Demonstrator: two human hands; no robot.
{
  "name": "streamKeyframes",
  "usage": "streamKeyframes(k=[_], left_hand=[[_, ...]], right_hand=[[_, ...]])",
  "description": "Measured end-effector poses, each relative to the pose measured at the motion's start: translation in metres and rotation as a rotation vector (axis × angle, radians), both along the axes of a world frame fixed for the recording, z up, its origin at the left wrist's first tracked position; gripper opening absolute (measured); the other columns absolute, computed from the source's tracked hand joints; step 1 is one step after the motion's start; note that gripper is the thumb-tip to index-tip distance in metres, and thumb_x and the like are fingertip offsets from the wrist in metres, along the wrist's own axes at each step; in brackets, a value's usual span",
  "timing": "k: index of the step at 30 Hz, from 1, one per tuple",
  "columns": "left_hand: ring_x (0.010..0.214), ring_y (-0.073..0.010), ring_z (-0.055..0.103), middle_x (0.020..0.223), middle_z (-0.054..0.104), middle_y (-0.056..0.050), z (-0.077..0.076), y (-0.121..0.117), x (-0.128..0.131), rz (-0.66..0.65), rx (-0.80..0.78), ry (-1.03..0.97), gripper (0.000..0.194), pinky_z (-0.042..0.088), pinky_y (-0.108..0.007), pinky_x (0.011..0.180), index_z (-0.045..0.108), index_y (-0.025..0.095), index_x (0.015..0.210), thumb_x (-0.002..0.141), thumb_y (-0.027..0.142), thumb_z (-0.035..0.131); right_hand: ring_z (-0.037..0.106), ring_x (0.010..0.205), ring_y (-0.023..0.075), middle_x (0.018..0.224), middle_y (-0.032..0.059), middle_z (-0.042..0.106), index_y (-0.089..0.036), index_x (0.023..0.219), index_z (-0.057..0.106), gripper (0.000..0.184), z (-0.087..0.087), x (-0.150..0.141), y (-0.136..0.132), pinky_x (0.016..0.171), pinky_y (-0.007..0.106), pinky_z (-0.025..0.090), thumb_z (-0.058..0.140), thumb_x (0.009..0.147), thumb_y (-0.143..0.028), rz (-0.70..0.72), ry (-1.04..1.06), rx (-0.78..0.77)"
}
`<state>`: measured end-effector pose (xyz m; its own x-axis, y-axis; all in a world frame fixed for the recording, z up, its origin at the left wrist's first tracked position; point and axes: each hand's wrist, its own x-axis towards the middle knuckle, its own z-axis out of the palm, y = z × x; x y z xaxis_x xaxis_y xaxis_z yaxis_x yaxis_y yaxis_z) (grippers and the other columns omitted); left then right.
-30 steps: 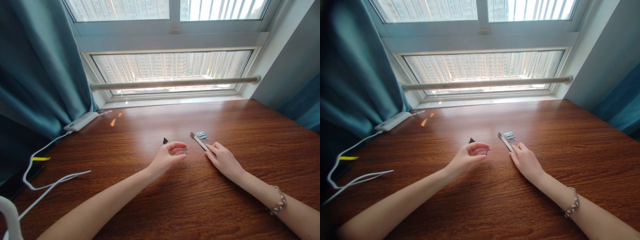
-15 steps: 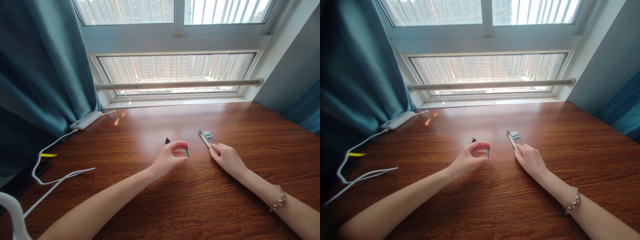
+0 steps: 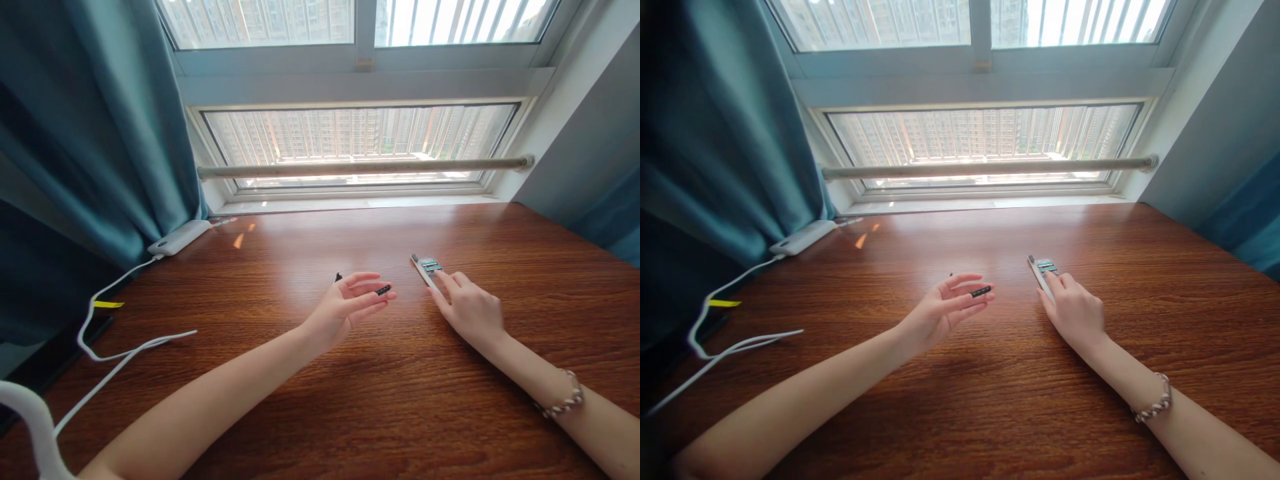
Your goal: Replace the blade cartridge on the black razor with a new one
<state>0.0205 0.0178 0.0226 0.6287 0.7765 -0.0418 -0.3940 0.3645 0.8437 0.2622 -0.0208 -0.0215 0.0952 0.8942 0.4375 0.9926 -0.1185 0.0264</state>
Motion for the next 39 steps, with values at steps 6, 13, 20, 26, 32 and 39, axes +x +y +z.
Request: streamKeyframes(k=[6, 13, 20, 26, 32, 39], left_hand=[[0.099, -0.0229, 0.059, 0.104, 0.063, -0.015, 0.001, 0.002, -0.001, -0.107, -0.180, -0.081, 0.023, 0.040, -0.038, 0.089, 0.057, 0.014, 0.099, 0.078, 0.024, 0.058], [0.094, -0.0205, 0.059, 0.106, 0.062, -0.012, 0.001, 0.002, -0.003, -0.215, -0.148, -0.075, 0.027, 0.041, -0.035, 0.082, 0.057, 0.018, 0.103, 0.079, 0.030, 0.055], [0.081, -0.0185, 0.060, 0.095, 0.064, -0.011, 0.013, -0.002, -0.007, -0.330, -0.078, -0.139, 0.034, 0.040, -0.034, 0.081, 0.061, 0.016, 0.099, 0.072, 0.035, 0.062], [0.082, -0.0183, 0.059, 0.093, 0.064, -0.009, 0.015, 0.002, -0.010, -0.362, -0.076, -0.229, 0.039, 0.041, -0.034, 0.080, 0.058, 0.016, 0.107, 0.073, 0.036, 0.061], [0.081, -0.0175, 0.060, 0.090, 0.066, -0.011, 0.002, 0.005, -0.006, -0.299, -0.117, -0.202, 0.030, 0.042, -0.032, 0.079, 0.062, 0.011, 0.097, 0.079, 0.033, 0.055], [0.074, -0.0131, 0.061, 0.082, 0.067, -0.007, -0.006, 0.008, -0.001, -0.146, -0.193, -0.120, 0.025, 0.044, -0.025, 0.069, 0.061, 0.014, 0.098, 0.079, 0.030, 0.056]], right_hand=[[0.053, 0.058, 0.0152, 0.062, 0.0035, 0.059, -0.018, 0.073, 0.059, 0.023, 0.004, -0.008, -0.013, 0.058, 0.027, 0.035, 0.047, 0.083, -0.035, 0.280, 0.282, 0.161], [0.055, 0.085, 0.0187, 0.091, 0.0069, 0.061, -0.019, 0.087, 0.058, 0.017, 0.041, -0.032, -0.015, 0.069, 0.029, 0.044, 0.058, 0.076, -0.033, 0.727, 1.022, -0.070], [0.052, 0.098, 0.0205, 0.107, 0.0063, 0.058, -0.023, 0.107, 0.058, 0.044, 0.070, -0.070, 0.014, 0.084, 0.036, 0.042, 0.070, 0.066, -0.032, 1.032, 1.315, -0.419], [0.052, 0.096, 0.0207, 0.104, 0.0069, 0.057, -0.020, 0.104, 0.061, 0.044, 0.072, -0.080, 0.020, 0.083, 0.035, 0.041, 0.069, 0.065, -0.039, 1.083, 1.419, -0.480], [0.054, 0.080, 0.0153, 0.087, 0.0027, 0.060, -0.022, 0.101, 0.059, 0.041, 0.060, -0.076, 0.022, 0.073, 0.029, 0.044, 0.071, 0.064, -0.033, 1.001, 1.468, -0.466], [0.053, 0.094, 0.0194, 0.099, 0.0053, 0.057, -0.021, 0.099, 0.053, 0.037, 0.053, -0.082, 0.020, 0.081, 0.033, 0.042, 0.069, 0.066, -0.026, 0.947, 1.171, -0.161]])
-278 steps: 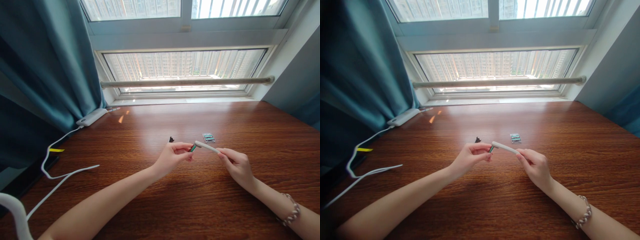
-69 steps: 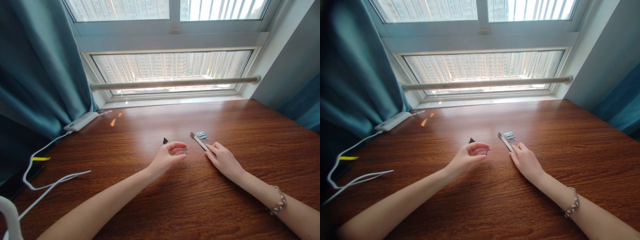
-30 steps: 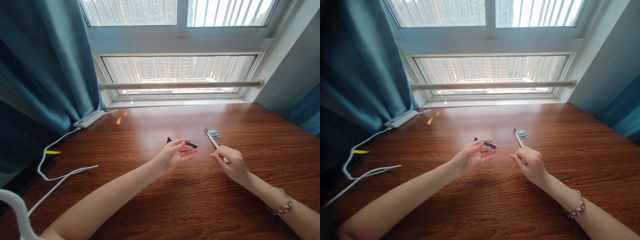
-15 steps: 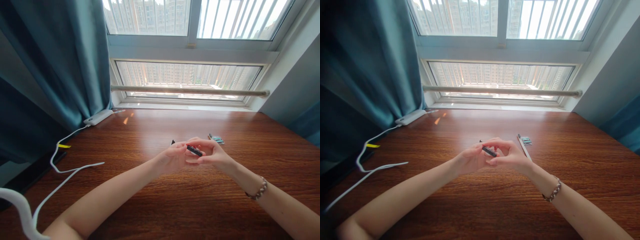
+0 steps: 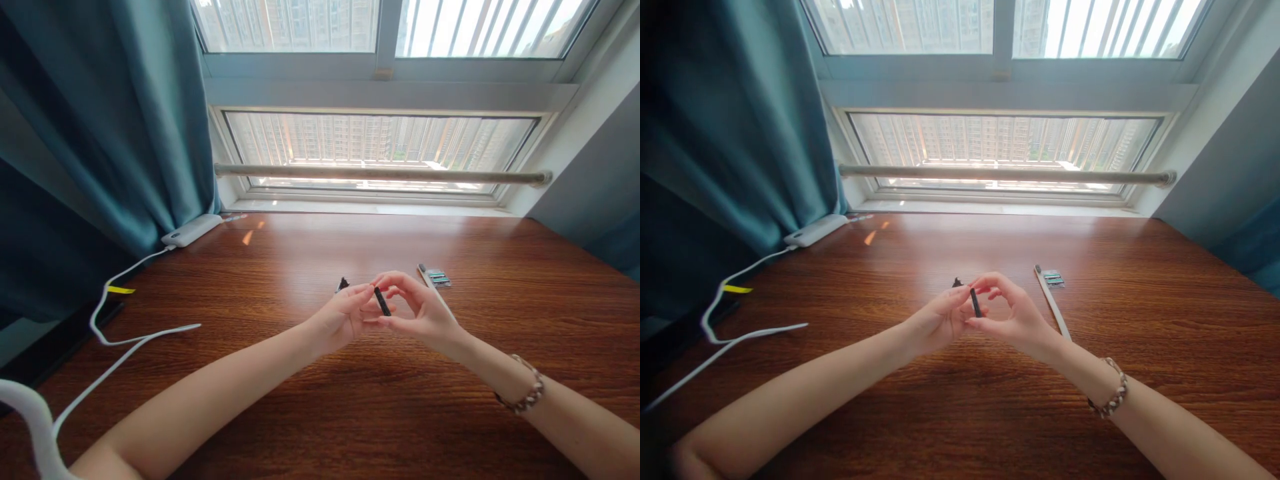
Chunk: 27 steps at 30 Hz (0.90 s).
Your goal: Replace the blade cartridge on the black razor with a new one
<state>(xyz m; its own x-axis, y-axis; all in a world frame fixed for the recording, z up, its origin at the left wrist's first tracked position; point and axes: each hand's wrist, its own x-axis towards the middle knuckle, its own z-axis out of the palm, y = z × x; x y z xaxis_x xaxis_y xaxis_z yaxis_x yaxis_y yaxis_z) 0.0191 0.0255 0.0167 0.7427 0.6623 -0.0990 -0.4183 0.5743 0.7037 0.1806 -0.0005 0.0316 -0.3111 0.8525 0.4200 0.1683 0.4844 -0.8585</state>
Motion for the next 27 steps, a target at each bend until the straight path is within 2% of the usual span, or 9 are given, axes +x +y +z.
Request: streamKeyframes(k=[4, 7, 10, 14, 21, 27], left_hand=[[0.073, -0.0149, 0.061, 0.082, 0.068, -0.011, -0.003, -0.001, 0.001, 0.076, 0.078, 0.140, 0.031, 0.044, -0.027, 0.070, 0.062, 0.011, 0.095, 0.077, 0.036, 0.057], [0.077, -0.0163, 0.061, 0.087, 0.067, -0.012, -0.005, -0.002, 0.001, 0.100, 0.180, 0.233, 0.028, 0.043, -0.028, 0.073, 0.064, 0.010, 0.089, 0.076, 0.035, 0.059], [0.081, -0.0171, 0.060, 0.088, 0.067, -0.012, -0.005, -0.002, 0.000, 0.083, 0.261, 0.281, 0.026, 0.042, -0.030, 0.077, 0.065, 0.009, 0.085, 0.076, 0.032, 0.058], [0.080, -0.0162, 0.059, 0.087, 0.067, -0.011, -0.007, -0.001, 0.000, 0.080, 0.275, 0.291, 0.024, 0.042, -0.031, 0.079, 0.065, 0.010, 0.085, 0.079, 0.031, 0.055], [0.080, -0.0156, 0.059, 0.085, 0.067, -0.009, -0.009, 0.001, 0.000, 0.081, 0.286, 0.302, 0.022, 0.043, -0.031, 0.078, 0.064, 0.011, 0.080, 0.079, 0.031, 0.054], [0.080, -0.0159, 0.058, 0.078, 0.065, -0.006, -0.006, 0.003, 0.001, 0.168, 0.492, 0.489, 0.023, 0.041, -0.028, 0.074, 0.060, 0.012, 0.075, 0.077, 0.034, 0.055]], right_hand=[[0.055, 0.081, 0.0176, 0.091, 0.0042, 0.058, -0.020, 0.097, 0.052, 0.035, 0.000, -0.001, -0.003, 0.075, 0.032, 0.044, 0.068, 0.066, -0.023, -0.202, -0.140, 0.086], [0.053, 0.077, 0.0168, 0.090, 0.0037, 0.057, -0.020, 0.097, 0.053, 0.035, -0.001, 0.000, -0.003, 0.072, 0.031, 0.044, 0.068, 0.066, -0.019, -0.310, -0.263, 0.183], [0.053, 0.081, 0.0175, 0.094, 0.0051, 0.056, -0.019, 0.098, 0.056, 0.033, -0.002, 0.000, -0.003, 0.073, 0.031, 0.044, 0.065, 0.067, -0.014, -0.322, -0.351, 0.255], [0.053, 0.085, 0.0180, 0.097, 0.0060, 0.056, -0.018, 0.100, 0.057, 0.032, -0.007, -0.001, -0.002, 0.076, 0.030, 0.044, 0.064, 0.069, -0.014, -0.322, -0.382, 0.288], [0.053, 0.089, 0.0196, 0.094, 0.0045, 0.059, -0.020, 0.095, 0.058, 0.027, -0.007, 0.000, -0.002, 0.077, 0.032, 0.043, 0.066, 0.069, -0.021, -0.355, -0.429, 0.238], [0.053, 0.087, 0.0202, 0.091, 0.0035, 0.060, -0.020, 0.093, 0.058, 0.027, -0.012, 0.001, 0.000, 0.076, 0.033, 0.043, 0.067, 0.068, -0.023, -0.372, -0.481, 0.153]])
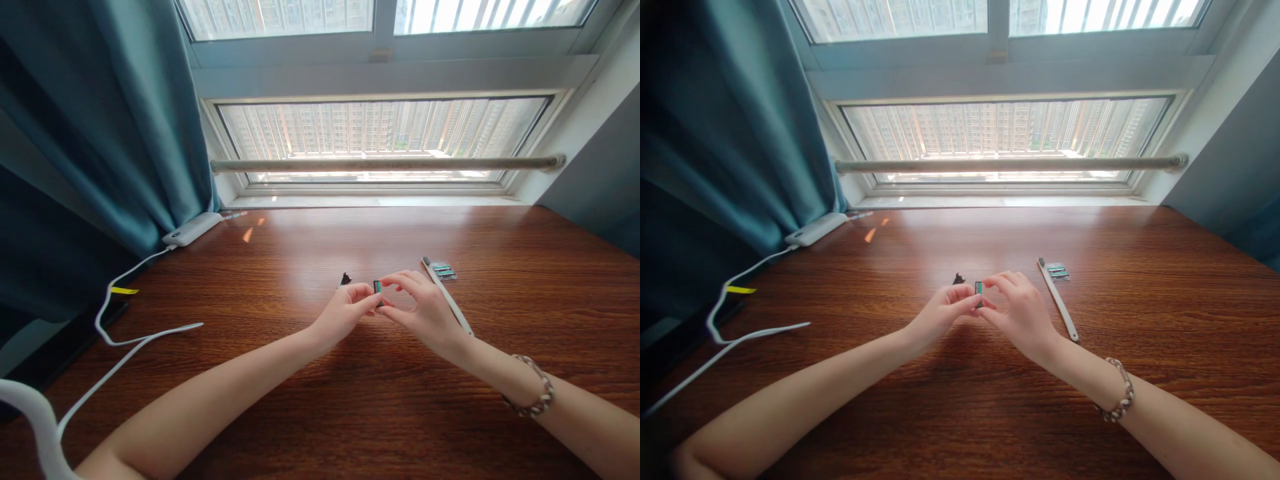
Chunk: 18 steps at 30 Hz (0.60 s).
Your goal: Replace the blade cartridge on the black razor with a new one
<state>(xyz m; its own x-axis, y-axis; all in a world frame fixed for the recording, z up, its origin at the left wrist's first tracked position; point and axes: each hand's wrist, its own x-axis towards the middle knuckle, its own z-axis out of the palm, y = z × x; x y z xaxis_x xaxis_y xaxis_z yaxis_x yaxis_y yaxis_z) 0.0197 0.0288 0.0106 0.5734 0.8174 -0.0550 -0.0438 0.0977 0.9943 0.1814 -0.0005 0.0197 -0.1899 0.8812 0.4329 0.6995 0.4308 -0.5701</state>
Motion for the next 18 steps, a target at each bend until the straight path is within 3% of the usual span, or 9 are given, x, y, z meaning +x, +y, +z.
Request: streamKeyframes(k=[8, 13, 16, 18], left_hand=[[0.073, -0.0157, 0.057, 0.069, 0.060, -0.003, -0.002, 0.001, 0.000, -0.011, 0.066, 0.071, 0.026, 0.041, -0.027, 0.069, 0.050, 0.014, 0.064, 0.078, 0.036, 0.053], [0.070, -0.0144, 0.055, 0.071, 0.059, -0.002, -0.003, 0.005, -0.002, 0.001, 0.268, 0.215, 0.032, 0.040, -0.026, 0.066, 0.056, 0.014, 0.074, 0.083, 0.041, 0.041], [0.067, -0.0152, 0.055, 0.068, 0.059, -0.003, -0.001, 0.016, -0.011, 0.117, 0.481, 0.450, 0.038, 0.039, -0.026, 0.065, 0.055, 0.016, 0.071, 0.085, 0.044, 0.033], [0.062, -0.0171, 0.053, 0.061, 0.057, -0.003, 0.000, 0.026, -0.019, 0.233, 0.630, 0.739, 0.035, 0.036, -0.027, 0.062, 0.053, 0.018, 0.066, 0.081, 0.046, 0.040]], right_hand=[[0.052, 0.089, 0.0203, 0.094, 0.0034, 0.059, -0.021, 0.098, 0.057, 0.027, -0.003, 0.000, 0.001, 0.078, 0.034, 0.042, 0.062, 0.072, -0.023, 0.036, -0.078, 0.007], [0.053, 0.080, 0.0174, 0.087, 0.0025, 0.060, -0.021, 0.094, 0.059, 0.025, -0.001, 0.000, 0.002, 0.071, 0.031, 0.043, 0.064, 0.069, -0.024, 0.016, 0.051, -0.093], [0.053, 0.072, 0.0155, 0.083, 0.0027, 0.059, -0.020, 0.093, 0.059, 0.031, 0.001, 0.002, 0.006, 0.064, 0.028, 0.042, 0.068, 0.065, -0.030, -0.064, 0.190, -0.205], [0.051, 0.065, 0.0137, 0.079, 0.0025, 0.058, -0.018, 0.092, 0.059, 0.037, 0.001, 0.004, 0.010, 0.060, 0.027, 0.041, 0.070, 0.061, -0.034, -0.106, 0.309, -0.307]])
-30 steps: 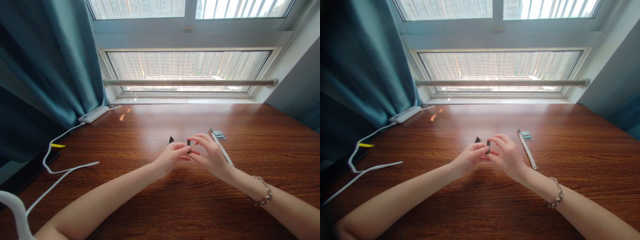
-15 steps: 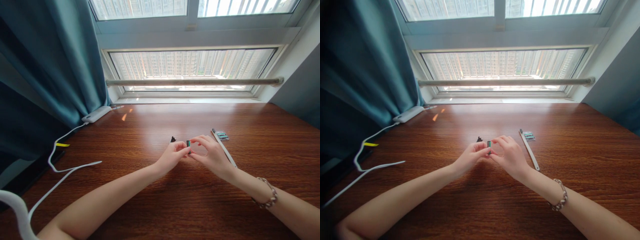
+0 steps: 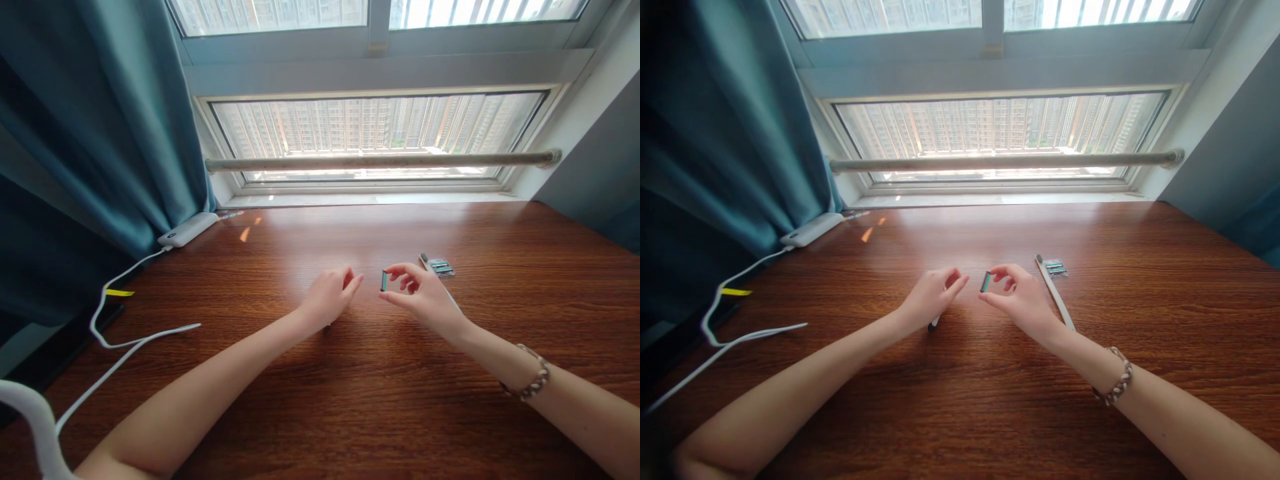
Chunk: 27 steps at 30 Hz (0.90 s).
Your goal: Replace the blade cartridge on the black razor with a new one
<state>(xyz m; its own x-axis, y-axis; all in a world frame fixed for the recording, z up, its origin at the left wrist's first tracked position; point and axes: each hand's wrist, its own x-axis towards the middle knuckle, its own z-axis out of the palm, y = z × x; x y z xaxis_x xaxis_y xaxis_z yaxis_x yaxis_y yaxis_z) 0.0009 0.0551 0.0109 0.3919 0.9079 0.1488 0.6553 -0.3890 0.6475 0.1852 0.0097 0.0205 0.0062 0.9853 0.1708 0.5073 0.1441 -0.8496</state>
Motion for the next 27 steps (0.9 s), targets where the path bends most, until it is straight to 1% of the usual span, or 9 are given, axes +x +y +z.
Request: streamKeyframes(k=[3, 7, 9, 12, 15, 17, 19, 22, 27], left_hand=[[0.066, -0.0217, 0.054, 0.064, 0.057, -0.005, -0.001, 0.013, -0.012, 0.120, 0.020, 0.215, 0.025, 0.033, -0.029, 0.059, 0.051, 0.019, 0.064, 0.072, 0.042, 0.052], [0.060, -0.0215, 0.055, 0.052, 0.052, -0.003, -0.006, 0.021, -0.018, 0.105, -0.083, 0.213, 0.024, 0.033, -0.028, 0.056, 0.043, 0.019, 0.050, 0.063, 0.030, 0.060], [0.059, -0.0199, 0.055, 0.052, 0.051, -0.002, -0.007, 0.020, -0.014, 0.093, -0.098, 0.181, 0.021, 0.034, -0.027, 0.055, 0.041, 0.019, 0.052, 0.064, 0.027, 0.057], [0.056, -0.0154, 0.055, 0.058, 0.055, 0.000, -0.005, 0.014, -0.004, 0.028, -0.253, -0.065, 0.009, 0.038, -0.025, 0.053, 0.041, 0.019, 0.069, 0.073, 0.026, 0.046], [0.052, -0.0104, 0.053, 0.062, 0.054, 0.002, -0.001, 0.001, 0.010, -0.078, -0.672, -0.730, 0.007, 0.040, -0.023, 0.053, 0.038, 0.019, 0.075, 0.073, 0.020, 0.044], [0.047, -0.0057, 0.043, 0.058, 0.047, 0.004, 0.001, -0.007, 0.016, -0.104, -0.829, -0.980, 0.010, 0.034, -0.017, 0.047, 0.039, 0.017, 0.071, 0.070, 0.018, 0.049], [0.042, -0.0035, 0.033, 0.052, 0.039, 0.006, 0.002, -0.014, 0.018, -0.176, -0.969, -1.029, 0.017, 0.025, -0.015, 0.041, 0.040, 0.016, 0.064, 0.072, 0.024, 0.053], [0.039, -0.0027, 0.021, 0.047, 0.028, 0.006, 0.003, -0.017, 0.017, -0.291, -1.114, -0.952, 0.037, 0.015, -0.016, 0.037, 0.038, 0.014, 0.052, 0.076, 0.038, 0.051], [0.040, -0.0021, 0.019, 0.051, 0.030, 0.007, 0.002, -0.017, 0.014, -0.321, -1.103, -0.985, 0.026, 0.011, -0.015, 0.036, 0.045, 0.014, 0.063, 0.075, 0.034, 0.057]], right_hand=[[0.050, 0.061, 0.0116, 0.074, 0.0013, 0.056, -0.015, 0.091, 0.059, 0.042, -0.004, 0.003, 0.007, 0.057, 0.025, 0.040, 0.071, 0.058, -0.038, -0.012, 0.217, -0.126], [0.050, 0.059, 0.0097, 0.075, 0.0003, 0.056, -0.015, 0.089, 0.058, 0.041, -0.013, 0.005, 0.012, 0.054, 0.023, 0.038, 0.071, 0.059, -0.039, -0.007, 0.447, -0.200], [0.049, 0.057, 0.0084, 0.077, 0.0002, 0.056, -0.016, 0.090, 0.057, 0.041, -0.016, 0.005, 0.013, 0.051, 0.022, 0.036, 0.071, 0.059, -0.038, 0.002, 0.510, -0.232], [0.051, 0.063, 0.0095, 0.082, 0.0010, 0.056, -0.016, 0.093, 0.055, 0.040, -0.015, 0.004, 0.012, 0.055, 0.022, 0.038, 0.071, 0.061, -0.034, 0.034, 0.523, -0.225], [0.052, 0.070, 0.0114, 0.085, 0.0023, 0.056, -0.016, 0.096, 0.054, 0.039, -0.011, 0.001, 0.008, 0.063, 0.025, 0.041, 0.069, 0.063, -0.030, 0.073, 0.391, -0.148], [0.052, 0.069, 0.0119, 0.085, 0.0027, 0.056, -0.016, 0.097, 0.053, 0.039, -0.009, -0.001, 0.004, 0.063, 0.026, 0.042, 0.068, 0.064, -0.029, 0.098, 0.285, -0.081], [0.051, 0.067, 0.0118, 0.082, 0.0020, 0.056, -0.017, 0.098, 0.053, 0.038, -0.009, -0.004, 0.000, 0.061, 0.026, 0.042, 0.067, 0.065, -0.029, 0.121, 0.205, -0.009], [0.048, 0.062, 0.0108, 0.077, 0.0004, 0.055, -0.018, 0.098, 0.054, 0.035, -0.010, -0.006, -0.006, 0.057, 0.024, 0.040, 0.066, 0.067, -0.027, 0.158, 0.114, 0.092], [0.043, 0.058, 0.0093, 0.076, -0.0005, 0.052, -0.019, 0.100, 0.053, 0.034, -0.011, -0.006, -0.009, 0.053, 0.023, 0.039, 0.064, 0.069, -0.026, 0.165, 0.041, 0.169]])
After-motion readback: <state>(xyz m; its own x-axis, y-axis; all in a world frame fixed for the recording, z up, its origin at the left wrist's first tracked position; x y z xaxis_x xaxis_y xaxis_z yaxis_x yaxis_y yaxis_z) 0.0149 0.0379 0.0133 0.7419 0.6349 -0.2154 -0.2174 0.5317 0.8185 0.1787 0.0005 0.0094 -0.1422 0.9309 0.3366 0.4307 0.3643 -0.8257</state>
